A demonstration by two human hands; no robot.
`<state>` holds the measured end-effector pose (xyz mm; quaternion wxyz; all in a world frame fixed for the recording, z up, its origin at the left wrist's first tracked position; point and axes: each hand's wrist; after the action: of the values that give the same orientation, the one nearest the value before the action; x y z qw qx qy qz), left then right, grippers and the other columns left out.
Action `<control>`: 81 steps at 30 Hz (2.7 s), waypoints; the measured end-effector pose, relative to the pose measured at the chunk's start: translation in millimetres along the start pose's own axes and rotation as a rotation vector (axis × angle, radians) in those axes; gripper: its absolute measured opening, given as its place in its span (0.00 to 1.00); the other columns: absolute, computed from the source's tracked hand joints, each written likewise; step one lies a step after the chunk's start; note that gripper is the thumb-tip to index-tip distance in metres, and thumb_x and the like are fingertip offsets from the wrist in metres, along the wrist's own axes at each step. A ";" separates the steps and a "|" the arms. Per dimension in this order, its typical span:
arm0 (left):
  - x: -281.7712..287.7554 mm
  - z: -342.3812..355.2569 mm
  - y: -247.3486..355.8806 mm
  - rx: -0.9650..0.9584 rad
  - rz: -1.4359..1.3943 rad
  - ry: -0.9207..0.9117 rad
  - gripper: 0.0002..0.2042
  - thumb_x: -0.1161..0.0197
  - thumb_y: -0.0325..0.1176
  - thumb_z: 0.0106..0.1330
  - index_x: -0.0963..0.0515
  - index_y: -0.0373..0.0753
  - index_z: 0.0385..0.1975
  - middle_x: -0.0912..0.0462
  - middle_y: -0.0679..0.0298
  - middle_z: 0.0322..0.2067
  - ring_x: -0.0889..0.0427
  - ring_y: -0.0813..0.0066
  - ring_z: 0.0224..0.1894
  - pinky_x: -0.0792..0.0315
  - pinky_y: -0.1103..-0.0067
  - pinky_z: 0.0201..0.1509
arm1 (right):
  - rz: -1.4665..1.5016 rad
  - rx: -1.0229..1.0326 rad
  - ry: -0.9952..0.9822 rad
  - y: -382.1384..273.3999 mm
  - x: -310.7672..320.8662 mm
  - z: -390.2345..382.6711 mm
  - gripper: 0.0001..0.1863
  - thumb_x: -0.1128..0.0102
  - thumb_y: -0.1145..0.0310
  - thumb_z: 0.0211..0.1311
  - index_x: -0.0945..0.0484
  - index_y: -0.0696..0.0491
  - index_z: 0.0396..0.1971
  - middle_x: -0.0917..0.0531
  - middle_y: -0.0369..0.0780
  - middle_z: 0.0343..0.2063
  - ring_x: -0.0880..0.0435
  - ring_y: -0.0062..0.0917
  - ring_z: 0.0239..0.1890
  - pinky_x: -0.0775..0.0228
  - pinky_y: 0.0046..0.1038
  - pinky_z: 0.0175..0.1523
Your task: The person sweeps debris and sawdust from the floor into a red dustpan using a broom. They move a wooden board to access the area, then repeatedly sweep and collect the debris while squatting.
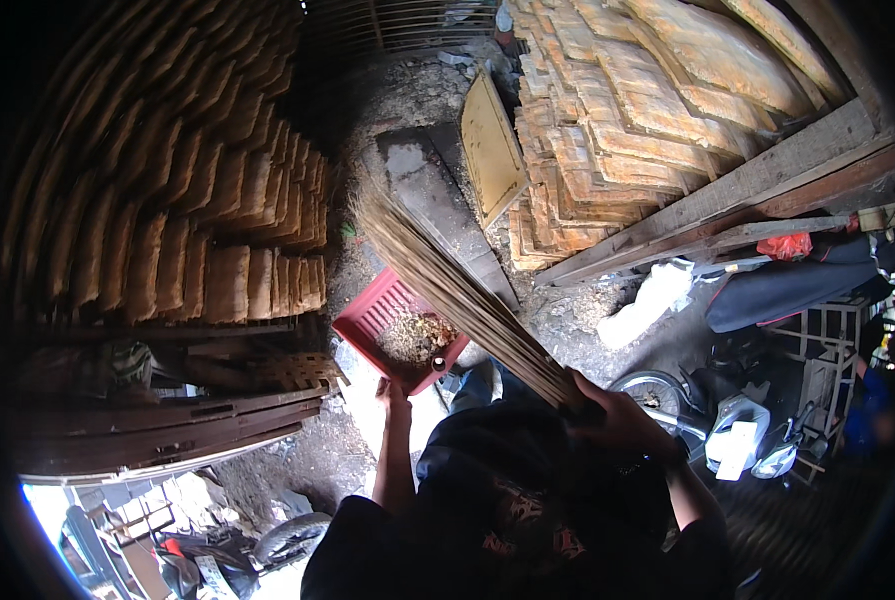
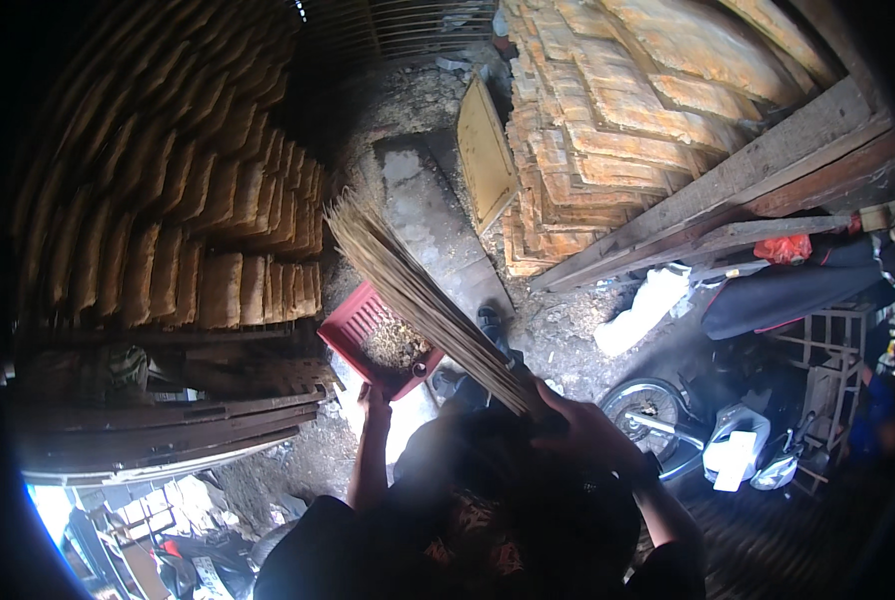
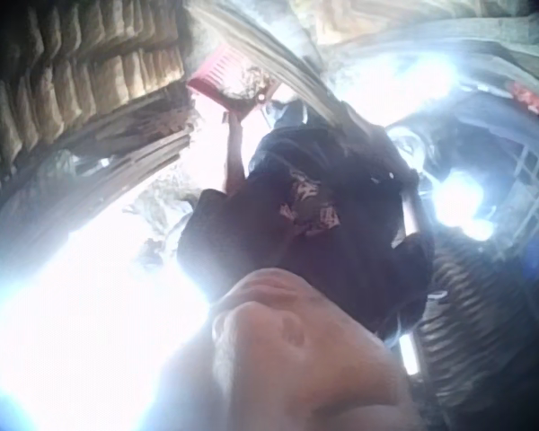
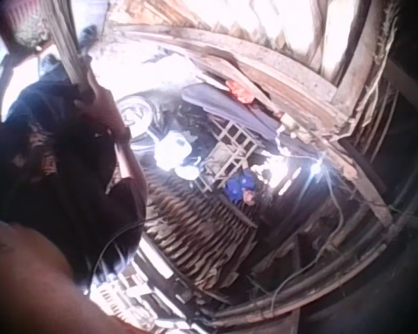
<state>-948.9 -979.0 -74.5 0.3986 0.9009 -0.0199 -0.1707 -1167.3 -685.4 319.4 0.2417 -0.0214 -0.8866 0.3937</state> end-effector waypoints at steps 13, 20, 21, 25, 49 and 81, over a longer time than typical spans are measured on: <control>17.9 3.5 -15.1 0.011 -0.051 0.260 0.09 0.43 0.19 0.56 0.25 0.45 0.21 0.30 0.73 0.13 0.36 0.86 0.12 0.47 0.83 0.13 | -0.169 -0.379 0.180 35.6 -11.1 -76.8 0.49 0.28 0.64 0.49 0.46 0.56 0.69 0.18 0.54 0.43 0.16 0.33 0.47 0.27 0.33 0.51; 31.9 19.0 -45.0 0.054 0.027 0.228 0.14 0.45 0.12 0.44 0.26 0.43 0.22 0.27 0.71 0.18 0.32 0.80 0.16 0.40 0.80 0.16 | -0.186 0.041 0.338 114.3 23.0 92.9 0.47 0.32 0.68 0.49 0.46 0.56 0.69 0.17 0.50 0.34 0.16 0.41 0.38 0.25 0.35 0.41; 34.3 15.2 -48.0 0.070 0.012 0.210 0.14 0.45 0.11 0.43 0.26 0.43 0.22 0.26 0.70 0.19 0.30 0.79 0.17 0.39 0.80 0.16 | -0.173 0.047 0.336 121.3 25.0 136.0 0.47 0.30 0.67 0.47 0.45 0.58 0.68 0.17 0.51 0.33 0.16 0.43 0.36 0.25 0.36 0.41; 12.5 -2.9 -43.1 0.087 0.051 0.252 0.11 0.41 0.16 0.51 0.27 0.46 0.23 0.31 0.73 0.16 0.36 0.84 0.15 0.45 0.84 0.16 | -0.250 -0.060 0.376 168.2 13.8 295.5 0.47 0.30 0.60 0.40 0.38 0.57 0.64 0.17 0.52 0.38 0.17 0.46 0.39 0.25 0.39 0.44; -34.8 326.6 -93.7 0.077 0.190 0.218 0.09 0.39 0.21 0.55 0.17 0.35 0.35 0.19 0.68 0.22 0.24 0.82 0.21 0.31 0.84 0.23 | -0.091 -0.259 0.189 175.0 -60.4 515.4 0.41 0.30 0.65 0.48 0.38 0.50 0.64 0.16 0.43 0.36 0.15 0.31 0.36 0.23 0.32 0.42; -69.9 819.4 -405.5 -0.091 0.921 0.277 0.09 0.34 0.40 0.55 0.12 0.50 0.34 0.12 0.64 0.31 0.13 0.66 0.36 0.22 0.71 0.43 | 0.569 -0.324 0.405 259.6 -52.8 851.1 0.38 0.37 0.79 0.56 0.43 0.53 0.67 0.19 0.42 0.38 0.17 0.23 0.36 0.20 0.26 0.41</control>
<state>-1320.3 -1273.6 -859.4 0.4708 0.7942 -0.3560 0.1445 -1539.4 -1104.0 -374.0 0.2865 -0.3817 -0.8304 0.2875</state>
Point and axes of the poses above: each hand's wrist, its own z-axis towards the middle knuckle, its own x-axis out of the back of the hand, y = z × x
